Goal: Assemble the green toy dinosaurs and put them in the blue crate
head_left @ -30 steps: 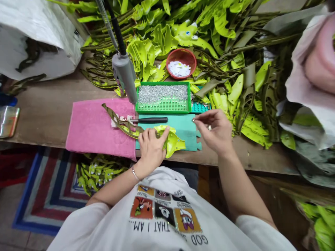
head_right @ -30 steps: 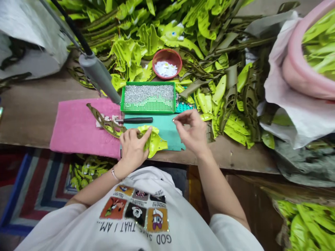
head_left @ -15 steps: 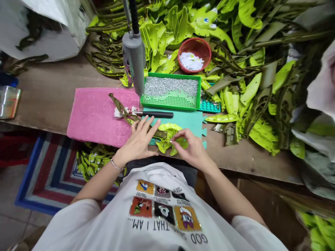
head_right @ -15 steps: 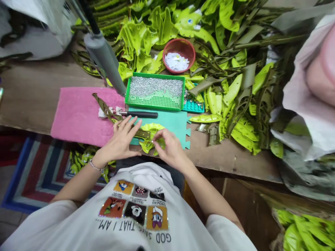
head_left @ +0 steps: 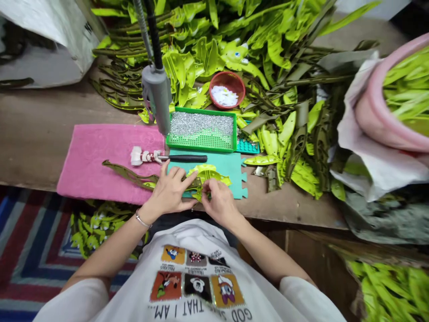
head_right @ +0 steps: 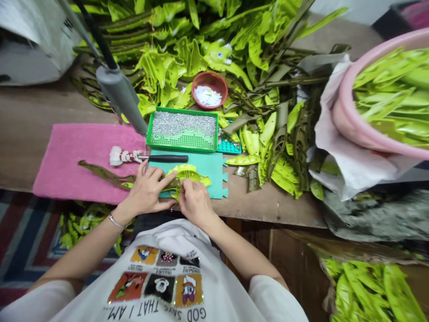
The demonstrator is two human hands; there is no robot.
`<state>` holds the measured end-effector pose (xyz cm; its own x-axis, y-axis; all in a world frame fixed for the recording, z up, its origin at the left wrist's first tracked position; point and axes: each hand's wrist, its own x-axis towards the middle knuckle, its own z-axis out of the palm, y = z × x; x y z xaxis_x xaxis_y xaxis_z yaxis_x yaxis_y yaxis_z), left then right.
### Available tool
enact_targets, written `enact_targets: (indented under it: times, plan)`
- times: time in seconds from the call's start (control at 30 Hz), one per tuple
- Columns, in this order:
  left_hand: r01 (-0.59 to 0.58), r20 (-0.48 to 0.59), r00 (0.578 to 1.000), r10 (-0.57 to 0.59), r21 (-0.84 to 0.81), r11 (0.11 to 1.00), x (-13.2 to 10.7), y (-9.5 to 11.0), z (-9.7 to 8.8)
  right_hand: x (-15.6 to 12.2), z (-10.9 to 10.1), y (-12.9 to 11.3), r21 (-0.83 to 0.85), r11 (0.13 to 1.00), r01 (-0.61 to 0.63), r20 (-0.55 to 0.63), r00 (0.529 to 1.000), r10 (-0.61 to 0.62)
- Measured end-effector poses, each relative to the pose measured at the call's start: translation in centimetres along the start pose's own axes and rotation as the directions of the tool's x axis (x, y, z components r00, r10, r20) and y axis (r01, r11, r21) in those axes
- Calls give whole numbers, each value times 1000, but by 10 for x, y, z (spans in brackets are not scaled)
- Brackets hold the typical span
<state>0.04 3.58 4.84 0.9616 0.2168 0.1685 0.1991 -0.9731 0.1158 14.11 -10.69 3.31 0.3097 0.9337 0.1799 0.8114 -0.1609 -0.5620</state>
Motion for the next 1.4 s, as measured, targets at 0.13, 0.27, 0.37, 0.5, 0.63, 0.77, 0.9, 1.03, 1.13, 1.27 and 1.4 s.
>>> enact_targets:
  times: [0.13,0.27,0.37,0.5,0.63,0.77,0.9,1.03,1.13,1.27,1.4]
  plan:
    - [-38,-20,999,38,12,999,1,-4,5,11,-18,14,208,978,-34,87,996,16]
    - [-26,12,1000,27,-75,997,-8,-5,0,43,-48,56,232,967,-108,-80,988,130]
    - [2,66,998,7,-145,989,-15,-4,-4,73,-60,97,109,977,-181,-242,949,203]
    - [-11,50,999,18,-143,990,-18,-7,1,98,-53,134,-32,988,-152,-152,978,145]
    - [-74,-2,997,75,-123,990,-16,-14,9,105,-46,146,-120,983,-136,-128,984,121]
    - [-95,21,995,97,-78,992,-12,-15,7,98,-57,131,-13,980,-199,-183,964,194]
    - [-89,103,990,94,-46,995,-4,-12,-6,71,-73,79,394,891,-225,-46,964,263]
    - [-94,188,977,104,-62,994,10,-11,-22,44,-78,33,594,733,-331,367,923,119]
    - [-101,217,969,115,-78,992,18,-11,-29,39,-77,24,600,706,-376,412,902,131]
    - [-101,223,968,113,-65,993,21,-10,-31,43,-77,24,542,757,-365,425,896,127]
    - [-103,211,971,115,-70,992,20,-9,-30,43,-74,18,407,851,-332,448,884,131]
